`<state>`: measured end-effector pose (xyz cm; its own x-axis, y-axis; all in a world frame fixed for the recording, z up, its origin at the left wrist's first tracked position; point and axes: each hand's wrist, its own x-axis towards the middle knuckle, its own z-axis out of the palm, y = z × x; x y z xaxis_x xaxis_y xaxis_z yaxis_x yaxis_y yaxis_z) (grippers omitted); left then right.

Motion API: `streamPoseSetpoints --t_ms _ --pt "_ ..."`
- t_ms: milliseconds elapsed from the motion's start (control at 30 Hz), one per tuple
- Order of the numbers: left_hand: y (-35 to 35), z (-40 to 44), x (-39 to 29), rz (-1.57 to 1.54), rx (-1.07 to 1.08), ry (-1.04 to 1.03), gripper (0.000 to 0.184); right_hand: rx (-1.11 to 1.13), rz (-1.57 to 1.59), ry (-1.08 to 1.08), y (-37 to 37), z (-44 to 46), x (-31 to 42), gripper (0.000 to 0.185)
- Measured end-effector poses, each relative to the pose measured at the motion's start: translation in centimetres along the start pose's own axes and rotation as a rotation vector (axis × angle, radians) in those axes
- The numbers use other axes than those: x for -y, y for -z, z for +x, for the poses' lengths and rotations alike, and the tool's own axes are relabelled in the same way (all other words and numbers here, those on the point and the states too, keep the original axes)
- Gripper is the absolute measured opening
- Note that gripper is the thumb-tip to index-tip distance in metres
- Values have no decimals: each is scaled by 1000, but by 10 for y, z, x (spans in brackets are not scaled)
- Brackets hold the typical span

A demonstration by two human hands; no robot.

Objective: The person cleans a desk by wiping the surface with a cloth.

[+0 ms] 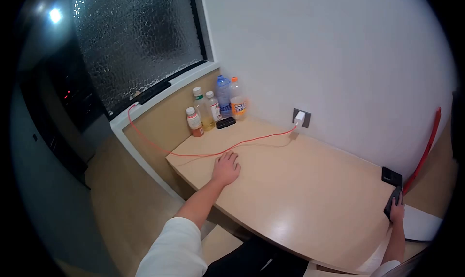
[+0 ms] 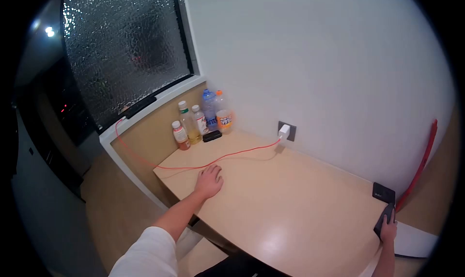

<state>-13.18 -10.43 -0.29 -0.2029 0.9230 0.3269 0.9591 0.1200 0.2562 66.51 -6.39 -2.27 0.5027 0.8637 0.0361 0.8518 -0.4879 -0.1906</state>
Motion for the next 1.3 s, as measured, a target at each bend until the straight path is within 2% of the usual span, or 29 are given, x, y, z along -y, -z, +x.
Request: streamPoseSetpoints --t_ms 100,133,233,300,367,467,567,600,700,767,800,867,933,1033,1067,1133,1200,1233,1267,1300 --pt "0 -4 1 0 -11 -5 44 -44 -49 139 -33 32 -33 64" --pt "-2 -4 1 0 -30 -10 44 -54 17 26 -20 14 -19 63" --pt "0 -3 0 -5 -23 -1 43 -40 -112 -62 -5 -21 5 63" --pt "-1 0 -2 -4 -7 2 42 -83 -193 -23 -11 -42 8 65" --pt "-3 1 2 0 -6 -8 42 -141 -207 24 -7 -82 25 65" --pt "-8 0 5 45 -49 -77 41 -194 -23 261 2 -153 52 63" --pt "-21 9 15 45 -52 -100 37 -125 81 341 30 -245 128 65" --pt "-32 4 -2 57 -20 -169 36 -119 98 335 14 -297 116 65" --pt "-10 -13 0 -125 -20 -417 36 -206 175 564 3 -334 197 63" --pt "3 -39 -39 -227 -43 -718 40 -374 254 581 -15 -354 242 63" --pt "14 -58 -63 -274 -70 -872 42 -432 308 597 -9 -369 243 63" --pt "31 -104 -106 -368 61 -1033 57 -503 345 614 9 -408 231 63" --pt "63 -152 -142 -349 108 -1159 69 -422 288 676 12 -435 199 67" --pt "46 -186 -150 -303 142 -1183 77 -330 160 710 12 -462 163 74" --pt "32 -191 -150 -317 149 -1142 70 -312 117 696 3 -459 155 75" --pt "1 -195 -144 -326 25 -1151 62 -350 113 681 -1 -459 146 74" --pt "1 -198 -151 -378 -54 -1121 48 -370 143 676 1 -451 145 70" --pt "2 -199 -153 -405 -43 -1099 47 -377 171 665 0 -451 149 68" --pt "2 -198 -156 -427 -32 -1079 45 -430 202 664 1 -449 150 56" --pt "2 -198 -157 -447 -17 -1056 44 -442 211 671 0 -442 148 52"
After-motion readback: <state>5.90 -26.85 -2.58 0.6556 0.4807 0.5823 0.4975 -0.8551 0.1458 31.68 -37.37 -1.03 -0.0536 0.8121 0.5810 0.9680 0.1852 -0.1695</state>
